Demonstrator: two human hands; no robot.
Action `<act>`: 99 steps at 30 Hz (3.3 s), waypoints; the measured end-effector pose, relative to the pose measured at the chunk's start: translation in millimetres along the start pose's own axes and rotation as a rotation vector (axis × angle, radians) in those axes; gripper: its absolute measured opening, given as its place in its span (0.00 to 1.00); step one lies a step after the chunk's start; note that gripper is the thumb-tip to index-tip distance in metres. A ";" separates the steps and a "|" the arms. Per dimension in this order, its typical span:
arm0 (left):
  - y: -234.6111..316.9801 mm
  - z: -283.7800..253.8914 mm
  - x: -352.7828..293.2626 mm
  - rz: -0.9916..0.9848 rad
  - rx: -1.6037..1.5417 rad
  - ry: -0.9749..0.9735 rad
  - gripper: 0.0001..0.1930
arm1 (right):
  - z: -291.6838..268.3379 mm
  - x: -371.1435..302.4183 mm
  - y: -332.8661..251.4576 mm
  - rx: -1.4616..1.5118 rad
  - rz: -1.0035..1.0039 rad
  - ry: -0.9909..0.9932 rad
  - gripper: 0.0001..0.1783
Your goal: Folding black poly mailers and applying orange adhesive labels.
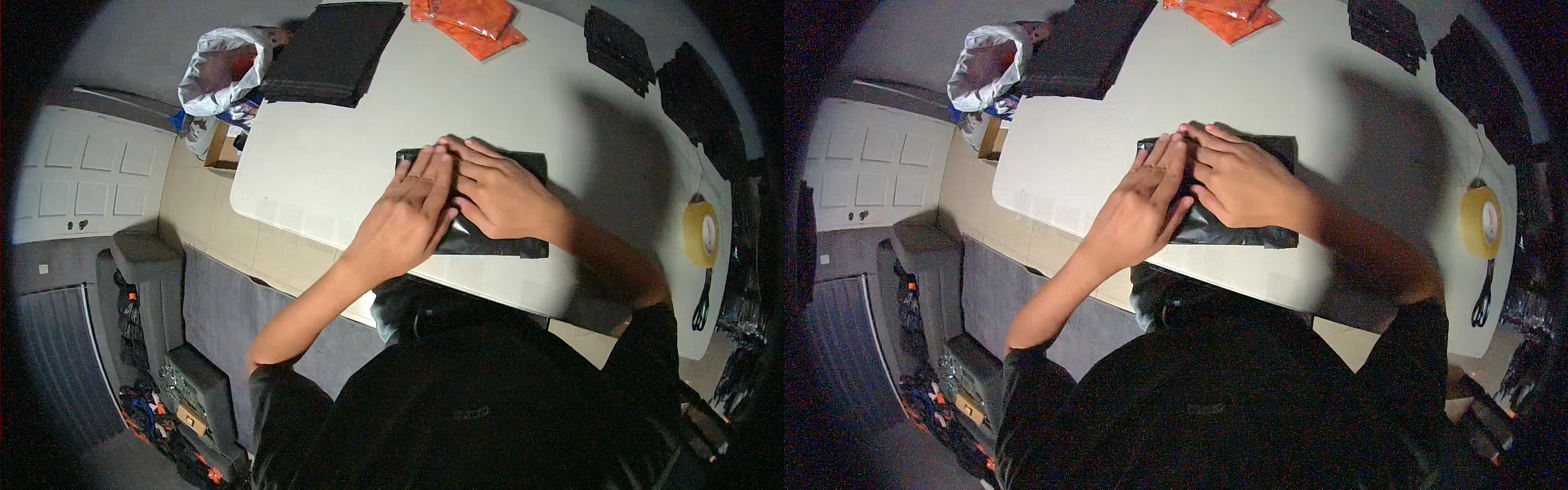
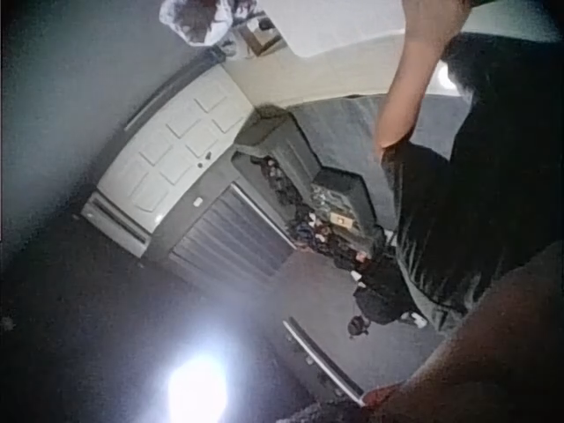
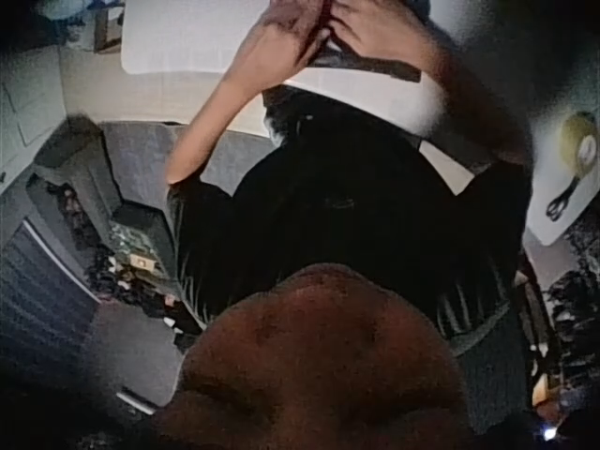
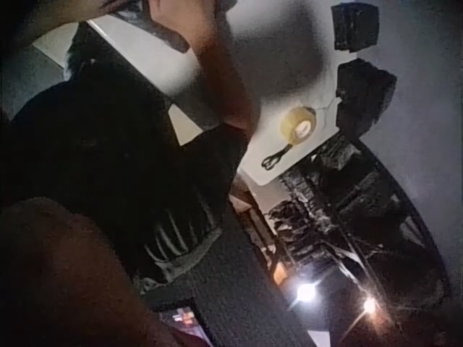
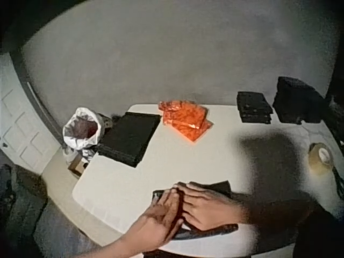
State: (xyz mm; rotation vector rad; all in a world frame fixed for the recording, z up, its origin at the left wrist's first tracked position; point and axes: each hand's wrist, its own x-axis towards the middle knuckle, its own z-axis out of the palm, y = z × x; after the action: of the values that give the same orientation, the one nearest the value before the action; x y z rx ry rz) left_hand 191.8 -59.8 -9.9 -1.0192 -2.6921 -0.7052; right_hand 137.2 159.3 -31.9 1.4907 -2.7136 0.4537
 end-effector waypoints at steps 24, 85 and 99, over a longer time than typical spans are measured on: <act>-16.4 -57.7 -61.6 -0.393 -0.040 0.200 0.15 | -25.7 -35.9 -7.9 0.056 -0.014 -0.110 0.44; 52.7 12.6 -17.7 -1.004 -1.608 0.496 0.16 | 0.0 -49.7 -16.8 -0.075 -0.113 0.157 0.24; 57.1 7.4 -22.8 -1.103 -1.661 0.401 0.20 | -2.7 -51.6 -17.2 -0.088 -0.115 0.160 0.23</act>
State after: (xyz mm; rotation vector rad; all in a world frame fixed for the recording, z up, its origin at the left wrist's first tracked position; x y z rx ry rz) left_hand 246.8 -32.1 -2.7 0.7484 -1.5807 -2.9623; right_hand 179.3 193.9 -32.8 1.5080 -2.4782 0.4237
